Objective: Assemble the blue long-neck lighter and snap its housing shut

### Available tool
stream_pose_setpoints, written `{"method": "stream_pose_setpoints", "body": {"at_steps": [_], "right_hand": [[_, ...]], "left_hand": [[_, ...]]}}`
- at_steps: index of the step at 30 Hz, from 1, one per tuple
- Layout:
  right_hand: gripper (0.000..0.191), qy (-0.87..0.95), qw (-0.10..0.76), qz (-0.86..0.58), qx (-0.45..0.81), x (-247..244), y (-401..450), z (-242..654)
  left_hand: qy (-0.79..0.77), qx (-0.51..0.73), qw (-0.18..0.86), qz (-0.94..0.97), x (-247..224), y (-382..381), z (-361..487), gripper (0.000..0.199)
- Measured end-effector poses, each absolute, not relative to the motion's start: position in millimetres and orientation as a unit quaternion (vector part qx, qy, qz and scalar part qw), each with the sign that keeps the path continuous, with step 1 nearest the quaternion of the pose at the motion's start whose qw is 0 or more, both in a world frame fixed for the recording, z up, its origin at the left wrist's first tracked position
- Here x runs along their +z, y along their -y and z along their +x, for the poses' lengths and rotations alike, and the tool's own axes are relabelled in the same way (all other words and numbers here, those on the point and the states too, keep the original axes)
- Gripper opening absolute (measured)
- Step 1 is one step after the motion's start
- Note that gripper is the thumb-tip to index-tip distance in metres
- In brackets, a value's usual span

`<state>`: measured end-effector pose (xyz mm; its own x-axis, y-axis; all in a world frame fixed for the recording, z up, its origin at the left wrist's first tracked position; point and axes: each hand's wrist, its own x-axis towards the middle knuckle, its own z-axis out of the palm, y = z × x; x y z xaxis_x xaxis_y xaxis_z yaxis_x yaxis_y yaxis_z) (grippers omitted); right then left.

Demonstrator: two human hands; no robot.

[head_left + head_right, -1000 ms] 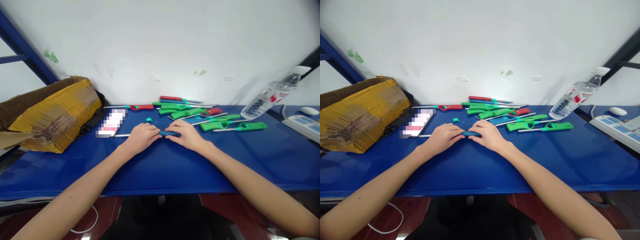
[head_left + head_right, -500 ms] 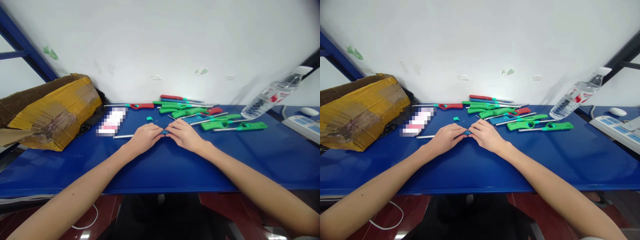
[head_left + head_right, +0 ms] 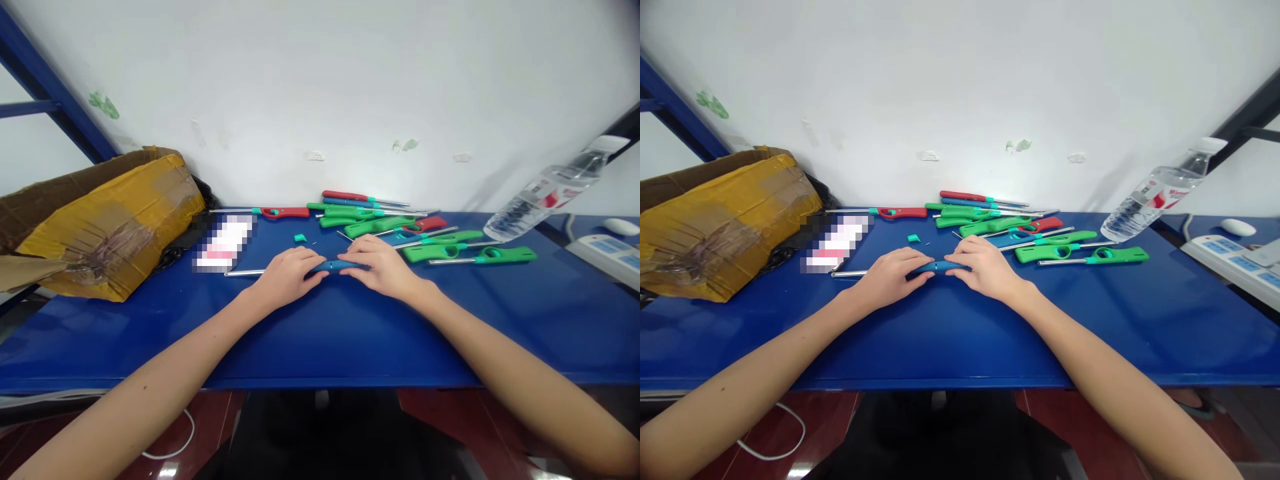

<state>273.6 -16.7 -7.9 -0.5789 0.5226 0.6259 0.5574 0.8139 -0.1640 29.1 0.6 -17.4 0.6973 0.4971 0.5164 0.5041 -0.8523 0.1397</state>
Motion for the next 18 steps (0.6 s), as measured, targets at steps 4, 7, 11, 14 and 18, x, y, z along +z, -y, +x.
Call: {"method": "stream_pose_setpoints", "body": {"at_steps": [4, 7, 11, 14, 18], "right_hand": [[0.021, 0.891, 0.341, -0.299, -0.035, -8, 21, 268], [0.023, 0.888, 0.328, -0.321, -0.027, -6, 21, 269], [0.039, 0.875, 0.331, -0.353, 0.0, -3, 16, 277], [0.029, 0.884, 0.334, -0.327, 0.017, -2, 11, 284], [0.023, 0.885, 0.345, -0.313, 0.033, 1, 12, 285]], "left_hand": [[0.267, -0.259, -0.028, -0.928, -18, 0, 30, 0.025], [0.271, -0.26, -0.046, -0.926, -19, -1, 29, 0.022], [0.279, -0.281, -0.036, -0.918, -19, -2, 27, 0.025], [0.283, -0.289, -0.033, -0.914, -18, -3, 26, 0.026], [0.28, -0.284, -0.036, -0.916, -16, -3, 25, 0.026]]}}
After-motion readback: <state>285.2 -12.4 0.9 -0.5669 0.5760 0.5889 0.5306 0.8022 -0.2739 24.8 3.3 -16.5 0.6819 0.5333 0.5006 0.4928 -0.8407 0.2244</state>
